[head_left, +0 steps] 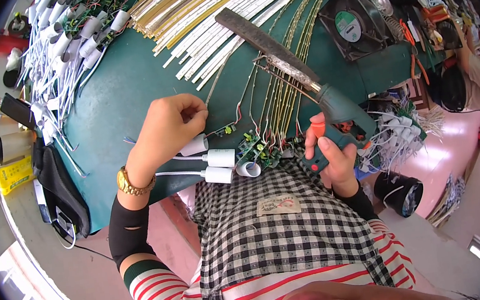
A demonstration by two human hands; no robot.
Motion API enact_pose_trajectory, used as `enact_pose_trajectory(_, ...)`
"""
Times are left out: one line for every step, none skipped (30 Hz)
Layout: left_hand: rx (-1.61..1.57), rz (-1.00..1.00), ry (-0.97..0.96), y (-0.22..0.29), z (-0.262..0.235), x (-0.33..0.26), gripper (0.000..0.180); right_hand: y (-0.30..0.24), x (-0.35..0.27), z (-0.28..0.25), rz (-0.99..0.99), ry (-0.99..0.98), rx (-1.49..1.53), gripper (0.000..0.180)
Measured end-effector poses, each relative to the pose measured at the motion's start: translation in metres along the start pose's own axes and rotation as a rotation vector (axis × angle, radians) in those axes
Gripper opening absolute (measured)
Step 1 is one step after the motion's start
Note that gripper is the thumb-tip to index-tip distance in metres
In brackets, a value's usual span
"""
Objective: The person applies hot glue to secure small electronic components and wires onto a series of plastic tubes using a hot glue gun.
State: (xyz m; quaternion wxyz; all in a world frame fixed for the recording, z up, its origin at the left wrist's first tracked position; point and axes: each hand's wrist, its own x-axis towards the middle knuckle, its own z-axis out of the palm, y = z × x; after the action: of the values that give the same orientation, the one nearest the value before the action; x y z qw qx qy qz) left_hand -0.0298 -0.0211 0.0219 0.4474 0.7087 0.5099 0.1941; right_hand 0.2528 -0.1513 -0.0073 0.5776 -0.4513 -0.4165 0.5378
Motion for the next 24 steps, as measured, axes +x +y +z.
enact_pose_trajectory(0.013, -0.078, -0.036, 0.000, 0.002, 0.001, 0.009, 0.000, 0.000, 0.000, 0.004, -0.012, 0.024, 0.033)
enact_pose_trajectory(0.015, -0.075, -0.040, -0.001, 0.003, 0.002, 0.009, 0.000, -0.001, 0.000, 0.002, -0.007, 0.025, 0.033)
enact_pose_trajectory(0.115, 0.001, 0.034, -0.003, 0.005, 0.002, 0.009, 0.000, -0.001, 0.000, -0.006, -0.011, 0.014, 0.032)
enact_pose_trajectory(0.214, 0.078, 0.109, -0.004, 0.006, 0.002, 0.010, -0.001, -0.002, 0.000, -0.014, -0.014, 0.003, 0.032)
enact_pose_trajectory(0.214, 0.083, 0.103, -0.003, 0.007, 0.003, 0.010, -0.001, -0.003, 0.000, -0.016, -0.007, 0.002, 0.032)
enact_pose_trajectory(0.251, 0.102, 0.152, -0.003, 0.007, 0.003, 0.011, -0.001, -0.004, 0.001, 0.003, 0.007, -0.015, 0.034)
enact_pose_trajectory(0.288, 0.121, 0.201, -0.002, 0.008, 0.003, 0.012, -0.001, -0.005, 0.001, 0.022, 0.021, -0.032, 0.036)
enact_pose_trajectory(0.288, 0.127, 0.198, -0.002, 0.008, 0.004, 0.012, -0.002, -0.005, 0.002, 0.018, 0.026, -0.032, 0.036)
enact_pose_trajectory(0.395, 0.130, 0.214, -0.002, 0.010, 0.005, 0.013, -0.003, -0.005, 0.002, 0.029, 0.029, -0.035, 0.036)
enact_pose_trajectory(0.502, 0.133, 0.230, -0.002, 0.011, 0.006, 0.014, -0.003, -0.005, 0.003, 0.039, 0.031, -0.037, 0.036)
enact_pose_trajectory(0.504, 0.137, 0.229, -0.003, 0.011, 0.007, 0.014, -0.003, -0.005, 0.003, 0.036, 0.033, -0.036, 0.036)
enact_pose_trajectory(0.551, 0.114, 0.210, -0.003, 0.011, 0.009, 0.012, -0.002, -0.005, 0.003, 0.021, 0.027, -0.033, 0.035)
enact_pose_trajectory(0.597, 0.090, 0.190, -0.003, 0.010, 0.011, 0.010, -0.001, -0.005, 0.003, 0.005, 0.020, -0.030, 0.035)
enact_pose_trajectory(0.598, 0.094, 0.188, -0.003, 0.009, 0.013, 0.010, -0.001, -0.006, 0.002, 0.003, 0.025, -0.030, 0.035)
enact_pose_trajectory(0.592, 0.081, 0.210, -0.003, 0.006, 0.014, 0.007, -0.001, -0.006, 0.002, -0.002, 0.010, -0.014, 0.034)
enact_pose_trajectory(0.586, 0.068, 0.232, -0.002, 0.002, 0.017, 0.005, -0.001, -0.007, 0.001, -0.007, -0.004, 0.001, 0.033)
enact_pose_trajectory(0.586, 0.069, 0.230, -0.002, -0.002, 0.019, 0.005, -0.001, -0.007, 0.000, -0.007, -0.003, 0.001, 0.033)
enact_pose_trajectory(0.568, 0.055, 0.275, -0.002, -0.007, 0.022, 0.005, -0.001, -0.007, 0.000, -0.011, -0.010, 0.001, 0.033)
enact_pose_trajectory(0.549, 0.040, 0.320, -0.003, -0.011, 0.025, 0.005, -0.001, -0.007, 0.000, -0.016, -0.017, 0.002, 0.033)
enact_pose_trajectory(0.552, 0.037, 0.324, -0.007, -0.013, 0.027, 0.005, 0.000, -0.007, 0.000, -0.016, -0.022, 0.005, 0.033)
enact_pose_trajectory(0.531, 0.078, 0.305, -0.014, -0.014, 0.029, 0.004, 0.000, -0.008, 0.000, 0.002, -0.013, 0.013, 0.033)
enact_pose_trajectory(0.511, 0.119, 0.287, -0.021, -0.012, 0.028, 0.004, 0.000, -0.009, 0.000, 0.019, -0.004, 0.022, 0.033)
enact_pose_trajectory(0.499, 0.144, 0.300, -0.023, -0.006, 0.027, 0.005, 0.001, -0.009, 0.000, 0.016, -0.010, 0.030, 0.033)
enact_pose_trajectory(0.460, 0.119, 0.246, -0.021, -0.005, 0.024, 0.007, 0.001, -0.010, -0.001, 0.015, 0.002, 0.025, 0.033)
